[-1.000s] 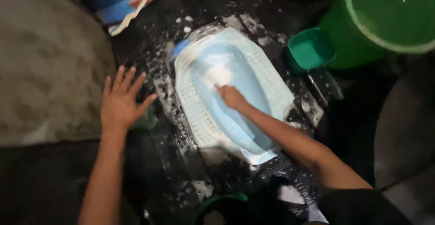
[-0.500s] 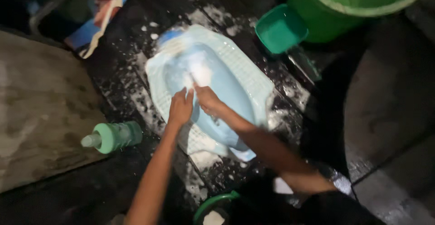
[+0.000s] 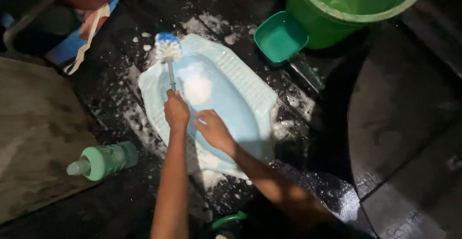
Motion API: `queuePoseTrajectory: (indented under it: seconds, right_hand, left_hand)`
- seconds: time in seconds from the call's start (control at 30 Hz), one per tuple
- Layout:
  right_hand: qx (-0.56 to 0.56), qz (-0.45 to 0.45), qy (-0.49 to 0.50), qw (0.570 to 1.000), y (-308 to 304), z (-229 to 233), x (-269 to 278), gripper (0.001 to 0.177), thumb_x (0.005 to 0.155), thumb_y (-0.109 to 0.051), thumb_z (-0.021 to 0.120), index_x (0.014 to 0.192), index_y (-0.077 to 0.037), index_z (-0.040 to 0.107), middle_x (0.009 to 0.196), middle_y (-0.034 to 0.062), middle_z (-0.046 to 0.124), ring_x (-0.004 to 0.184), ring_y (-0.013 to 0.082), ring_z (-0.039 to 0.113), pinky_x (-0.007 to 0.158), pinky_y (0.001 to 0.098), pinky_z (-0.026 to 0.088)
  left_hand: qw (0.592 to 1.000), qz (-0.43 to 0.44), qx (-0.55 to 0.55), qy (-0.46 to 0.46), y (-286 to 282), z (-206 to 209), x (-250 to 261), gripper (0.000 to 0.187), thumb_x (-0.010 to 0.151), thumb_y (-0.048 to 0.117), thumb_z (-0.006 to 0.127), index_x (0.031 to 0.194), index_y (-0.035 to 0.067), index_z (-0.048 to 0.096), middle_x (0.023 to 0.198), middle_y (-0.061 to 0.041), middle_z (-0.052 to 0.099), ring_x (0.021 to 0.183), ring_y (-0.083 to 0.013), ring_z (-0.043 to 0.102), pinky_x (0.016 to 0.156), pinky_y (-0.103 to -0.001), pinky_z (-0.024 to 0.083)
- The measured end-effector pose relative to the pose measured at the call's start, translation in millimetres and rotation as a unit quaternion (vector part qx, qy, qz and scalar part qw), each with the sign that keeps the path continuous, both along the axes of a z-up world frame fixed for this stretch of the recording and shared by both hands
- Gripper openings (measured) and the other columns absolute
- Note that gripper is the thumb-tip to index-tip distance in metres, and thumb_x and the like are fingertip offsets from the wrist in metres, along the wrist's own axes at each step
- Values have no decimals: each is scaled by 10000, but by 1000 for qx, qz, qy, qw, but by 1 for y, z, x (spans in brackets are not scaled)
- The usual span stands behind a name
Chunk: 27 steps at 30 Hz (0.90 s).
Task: The person scrubs a light blue squat toilet with a toilet brush, repeatedly applying water from a green scoop and a squeeze bottle. They rinse the bowl and wipe the surface with a cloth.
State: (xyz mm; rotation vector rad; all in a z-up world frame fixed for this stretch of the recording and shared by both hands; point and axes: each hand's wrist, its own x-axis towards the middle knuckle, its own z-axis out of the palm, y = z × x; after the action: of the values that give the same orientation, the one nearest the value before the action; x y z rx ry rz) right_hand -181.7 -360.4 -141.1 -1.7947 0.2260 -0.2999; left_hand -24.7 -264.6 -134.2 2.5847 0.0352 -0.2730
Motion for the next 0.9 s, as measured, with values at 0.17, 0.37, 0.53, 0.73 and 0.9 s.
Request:
queuePoseTrajectory:
  seconds: [0.17, 0.37, 0.53, 0.73, 0.9]
  right_hand:
    - [58, -96, -1, 994, -24, 82, -92, 225, 1185, -177, 657, 1172, 5, 788, 996, 107, 789, 919, 183, 742, 848, 351, 597]
    - [49, -96, 19, 994, -32, 103, -94, 261, 1190, -238, 669, 1148, -15, 798, 825, 12, 689, 762, 89, 599, 685, 296, 507]
    - [63, -95, 31, 993, -38, 112, -93, 254, 1192, -229, 659, 1124, -29, 800, 750, -24, 595, 713, 64, 552, 652, 282, 474]
    - [119, -58, 20, 991, -42, 123, -93, 223, 1203, -184, 639, 1152, -28, 789, 729, -48, 530, 697, 51, 490, 642, 279, 426]
    - [87, -96, 5, 992, -45, 131, -89, 225, 1194, -182, 653, 1137, -35, 813, 714, -46, 542, 681, 55, 494, 629, 288, 418]
  left_hand:
    - [923, -365, 123, 12, -3, 18, -53, 544, 1193, 381, 347, 1488, 69, 682, 1121, -343, 807, 1046, -553, 789, 929, -673, 603]
    - [955, -235, 144, 111, 22, -4, -36, 769, 1345, 438, 208, 1251, -22, 817, 1169, -339, 838, 1128, -544, 807, 1043, -632, 627]
    - [937, -311, 145, 60, 53, 39, -88, 536, 1211, 420, 356, 1329, 7, 677, 1010, -343, 810, 963, -571, 787, 901, -693, 592]
    - [929, -337, 147, -33, 47, 64, -97, 382, 1266, 369, 430, 1216, 39, 614, 865, -252, 796, 817, -509, 796, 748, -638, 624]
    - [882, -443, 160, -6, 69, 80, -157, 348, 1188, 405, 489, 1198, 85, 624, 835, -219, 795, 730, -468, 808, 653, -619, 642]
